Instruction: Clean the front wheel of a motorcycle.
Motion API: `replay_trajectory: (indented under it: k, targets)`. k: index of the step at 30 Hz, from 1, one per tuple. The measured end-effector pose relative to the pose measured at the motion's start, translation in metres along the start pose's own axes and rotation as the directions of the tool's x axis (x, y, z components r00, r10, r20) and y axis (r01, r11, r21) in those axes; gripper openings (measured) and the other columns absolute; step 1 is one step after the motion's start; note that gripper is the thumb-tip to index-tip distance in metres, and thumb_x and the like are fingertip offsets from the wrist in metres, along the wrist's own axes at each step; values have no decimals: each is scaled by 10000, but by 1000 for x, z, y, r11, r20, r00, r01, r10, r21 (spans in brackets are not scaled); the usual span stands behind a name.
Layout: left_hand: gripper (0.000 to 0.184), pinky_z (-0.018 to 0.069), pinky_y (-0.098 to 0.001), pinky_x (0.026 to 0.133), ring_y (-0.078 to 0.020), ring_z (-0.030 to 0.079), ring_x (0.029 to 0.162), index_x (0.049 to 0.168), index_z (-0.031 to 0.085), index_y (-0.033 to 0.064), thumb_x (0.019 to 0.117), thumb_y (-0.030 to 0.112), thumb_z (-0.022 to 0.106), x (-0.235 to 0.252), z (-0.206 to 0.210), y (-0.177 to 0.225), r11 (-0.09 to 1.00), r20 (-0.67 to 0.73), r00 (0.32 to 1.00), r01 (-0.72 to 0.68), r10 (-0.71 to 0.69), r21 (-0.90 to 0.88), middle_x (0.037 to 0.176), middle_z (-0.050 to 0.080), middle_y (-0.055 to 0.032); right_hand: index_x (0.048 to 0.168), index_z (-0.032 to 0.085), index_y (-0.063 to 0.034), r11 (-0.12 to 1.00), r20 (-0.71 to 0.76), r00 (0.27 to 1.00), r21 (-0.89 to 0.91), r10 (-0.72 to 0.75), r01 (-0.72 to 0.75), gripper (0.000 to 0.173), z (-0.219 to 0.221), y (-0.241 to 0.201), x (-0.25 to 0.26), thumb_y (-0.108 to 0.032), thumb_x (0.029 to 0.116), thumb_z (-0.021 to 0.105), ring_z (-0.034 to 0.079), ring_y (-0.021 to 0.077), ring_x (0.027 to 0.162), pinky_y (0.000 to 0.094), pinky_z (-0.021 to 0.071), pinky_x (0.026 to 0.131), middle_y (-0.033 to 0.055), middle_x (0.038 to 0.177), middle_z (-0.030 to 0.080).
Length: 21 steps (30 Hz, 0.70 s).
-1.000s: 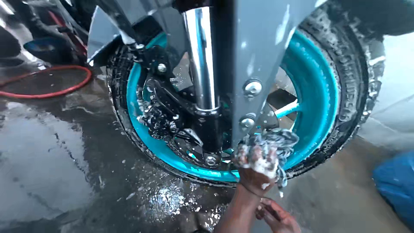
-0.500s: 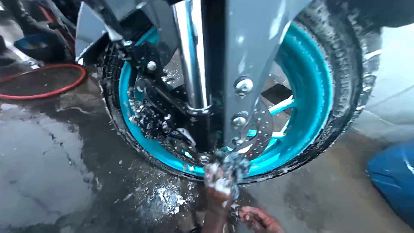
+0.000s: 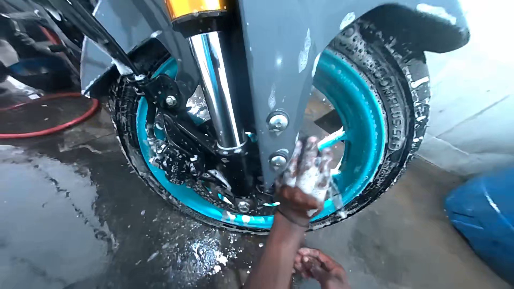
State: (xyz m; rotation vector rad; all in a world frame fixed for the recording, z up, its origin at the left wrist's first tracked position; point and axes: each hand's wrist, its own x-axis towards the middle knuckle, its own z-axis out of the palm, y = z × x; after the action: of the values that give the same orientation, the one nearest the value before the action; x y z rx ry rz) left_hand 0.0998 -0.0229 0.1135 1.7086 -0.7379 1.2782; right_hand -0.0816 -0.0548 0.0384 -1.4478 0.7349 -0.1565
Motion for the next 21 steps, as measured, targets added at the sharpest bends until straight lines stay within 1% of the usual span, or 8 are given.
replay_trajectory:
  k: [6,9,11,14,16,18,19,21]
  targets:
    - [206,507,-359,987,-291,697,1076,928,786,85,908,138,588,-100,-41,-20,990,179,974,141,-143,21,1073,754,-176,1215,558,55,979,-3,991,155,131,-129,249,16,-3,-2,21,1038,387,724,138,837,300,602,754,61,953,727]
    - [314,435,-421,1104,-354,649,1173,1012,771,-30,956,193,558,-110,-77,-1,829,369,844,495,-389,-259,1153,716,-250,1298,501,-81,838,143,977,504,158,-209,455,27,-3,0,-336,1108,175,714,184,919,374,596,773,55,1053,714]
    - [334,446,-477,1092,-364,661,1160,1039,763,-59,922,185,567,-112,-99,22,721,484,750,626,-451,-298,1148,720,-254,1194,657,-162,685,281,959,695,19,-218,553,29,1,7,-613,1003,398,731,197,978,411,615,819,57,1071,757]
    - [478,371,-559,1146,-431,593,1266,1245,644,-131,871,166,625,-84,-133,49,692,739,527,713,-419,-117,1298,649,-283,1266,633,-51,680,405,912,689,-72,-252,506,29,-21,14,-469,984,589,710,302,1063,487,593,897,166,1153,722]
    - [652,211,-640,1190,-411,513,1367,1364,547,-125,852,260,669,-61,-142,39,756,784,499,652,-369,-59,1400,591,-257,1142,630,-50,900,124,989,415,85,-130,240,39,-72,-1,-193,1067,452,724,124,870,306,618,775,50,958,740]
    - [809,187,-692,1173,-408,453,1422,1435,482,-111,845,396,701,-39,-151,21,820,779,550,566,-301,-83,1471,537,-244,1136,613,-20,982,-95,993,168,-66,81,153,45,-115,-12,-49,992,569,711,77,822,264,611,758,13,900,728]
    - [844,237,-671,1169,-395,461,1418,1449,469,-105,865,463,690,-29,-157,11,827,776,565,553,-281,-103,1482,522,-249,1143,597,-25,952,-157,946,74,-282,297,228,47,-130,-14,-28,919,644,710,42,826,235,616,762,-34,895,727]
    - [860,341,-607,1152,-366,498,1393,1453,474,-93,895,532,671,-20,-174,-2,799,787,543,591,-294,-109,1477,525,-254,1238,600,-108,688,-197,666,-70,-720,723,401,54,-144,-1,-113,866,751,678,-29,990,200,588,885,-151,1075,714]
